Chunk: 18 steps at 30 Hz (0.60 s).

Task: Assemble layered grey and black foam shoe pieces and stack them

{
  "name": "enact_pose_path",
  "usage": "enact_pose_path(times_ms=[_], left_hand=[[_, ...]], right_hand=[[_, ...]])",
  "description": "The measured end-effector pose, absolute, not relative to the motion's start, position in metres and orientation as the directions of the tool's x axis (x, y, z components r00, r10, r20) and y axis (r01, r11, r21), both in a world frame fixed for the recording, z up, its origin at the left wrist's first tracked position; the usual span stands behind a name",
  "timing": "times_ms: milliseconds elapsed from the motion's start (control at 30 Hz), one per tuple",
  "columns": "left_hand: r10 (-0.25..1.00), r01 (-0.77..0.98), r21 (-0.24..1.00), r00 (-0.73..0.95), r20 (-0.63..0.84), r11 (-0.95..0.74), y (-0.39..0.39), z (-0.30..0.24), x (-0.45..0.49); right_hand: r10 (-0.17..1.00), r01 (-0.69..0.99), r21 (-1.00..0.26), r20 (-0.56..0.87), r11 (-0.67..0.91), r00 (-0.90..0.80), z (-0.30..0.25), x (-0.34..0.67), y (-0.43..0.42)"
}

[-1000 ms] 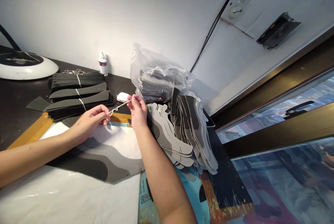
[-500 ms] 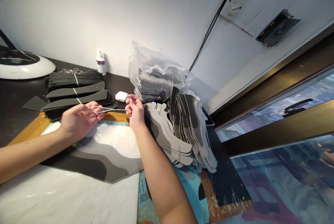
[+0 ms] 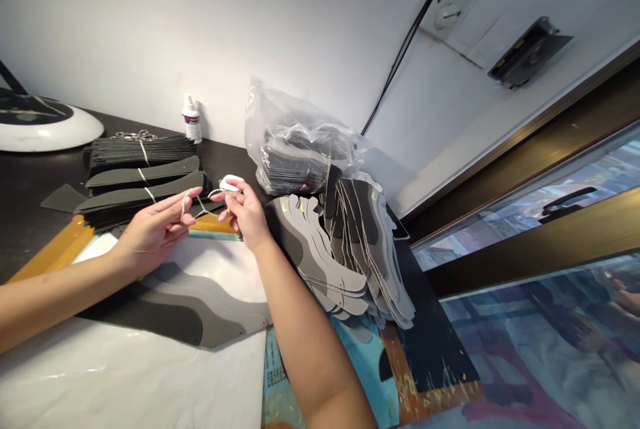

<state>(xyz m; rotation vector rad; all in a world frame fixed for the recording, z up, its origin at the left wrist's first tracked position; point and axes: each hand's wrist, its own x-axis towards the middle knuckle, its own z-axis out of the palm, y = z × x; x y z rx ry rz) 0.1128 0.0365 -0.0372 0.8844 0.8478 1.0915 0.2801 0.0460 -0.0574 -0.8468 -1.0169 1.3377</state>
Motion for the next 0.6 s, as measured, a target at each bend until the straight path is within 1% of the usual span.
enact_pose_path(times_ms=[167,267,367,500,600], left_hand=[[0.985,-0.368,0.921,0.156,-0.070,0.123,0.0399,-0.0450,0.1136],[0.990,-0.361,0.928,0.131,-0.051,0.095,0.0403,-0.0471,0.1138],[0.985,-0.355,0.931,0.169,-0.026,0.085,0.0389,-0.0479,0.1145],[0.970,-0.342,0.938,0.242,0.034,0.052,0.0369,-0.0479,0.1166],[0.966,-0.311,0.949,0.257,0.031,0.053,0.0358,-0.0466,0.1176]], right_hand=[[0.992,-0.310,-0.947,0.108,0.085,-0.059,-0.0581,0.2789,0.0457],[0.992,-0.283,-0.953,0.122,0.108,-0.032,-0.0576,0.2781,0.0455],[0.990,-0.273,-0.954,0.139,0.123,-0.039,-0.0574,0.2767,0.0441],[0.980,-0.251,-0.962,0.144,0.105,-0.139,-0.0591,0.2732,0.0421],[0.974,-0.225,-0.970,0.138,0.096,-0.180,-0.0615,0.2712,0.0425]])
